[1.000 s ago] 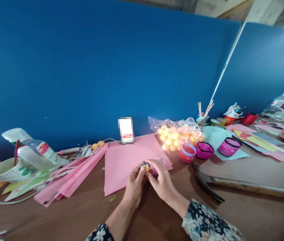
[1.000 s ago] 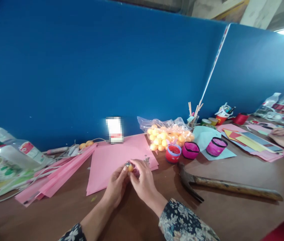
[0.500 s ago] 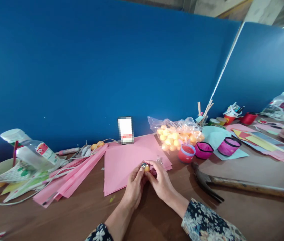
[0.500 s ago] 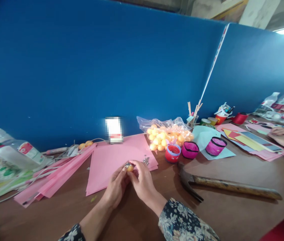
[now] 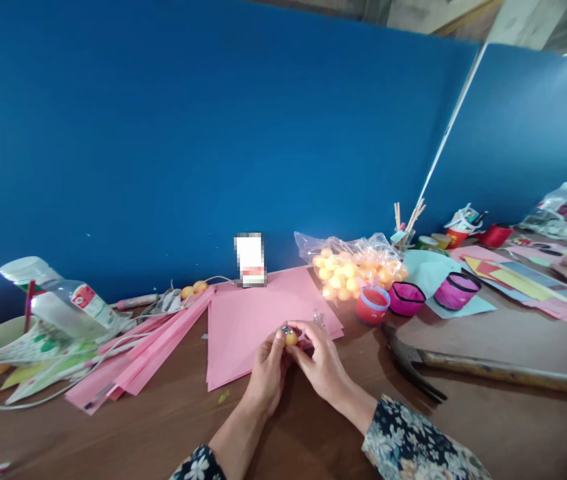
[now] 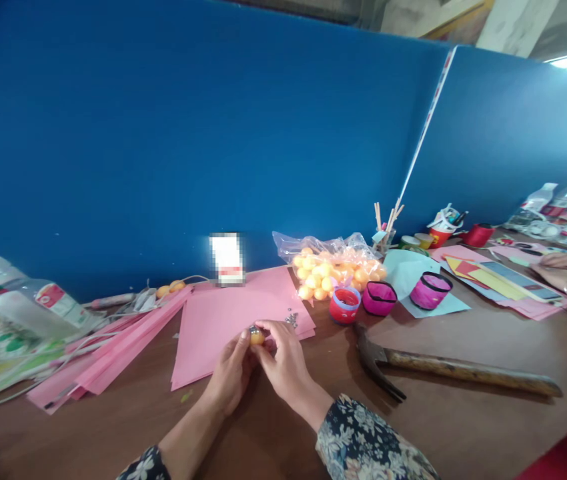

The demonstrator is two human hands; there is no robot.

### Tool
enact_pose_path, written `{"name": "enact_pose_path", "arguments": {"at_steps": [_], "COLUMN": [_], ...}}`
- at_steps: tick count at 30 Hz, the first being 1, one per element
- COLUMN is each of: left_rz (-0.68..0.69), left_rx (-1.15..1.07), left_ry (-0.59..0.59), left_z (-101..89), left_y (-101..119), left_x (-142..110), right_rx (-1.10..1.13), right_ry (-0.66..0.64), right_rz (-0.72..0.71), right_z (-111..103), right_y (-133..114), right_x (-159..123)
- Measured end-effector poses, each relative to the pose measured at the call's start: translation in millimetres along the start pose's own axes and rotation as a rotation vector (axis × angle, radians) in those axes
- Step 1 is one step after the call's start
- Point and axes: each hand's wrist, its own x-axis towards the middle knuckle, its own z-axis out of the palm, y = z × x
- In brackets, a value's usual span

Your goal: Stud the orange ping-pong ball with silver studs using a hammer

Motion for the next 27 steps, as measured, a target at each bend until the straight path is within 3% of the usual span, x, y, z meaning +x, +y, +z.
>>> {"name": "enact_pose_path", "arguments": {"at_steps": [7,15,27], "left_rz": [0.004,-0.031,0.022], "left_rx": [-0.016,-0.086,0.019], "left_ry": [-0.010,-0.020,-0.042], "left_z": [-0.1,-4.8,0.4], "left_y": [-0.6,-1.8,-0.5], "left_x": [-0.4,0.8,0.9], "right_rx": [0.053,0.282,0.305], "right_ry": [-0.010,-0.048,-0.090], "right_rz": [0.027,0.139,0.181], "right_z": [0.5,0.7,-4.2], "right_y": [-2.4,0.4,-3.5], "right_x": [-0.2,2.1,3.8]}}
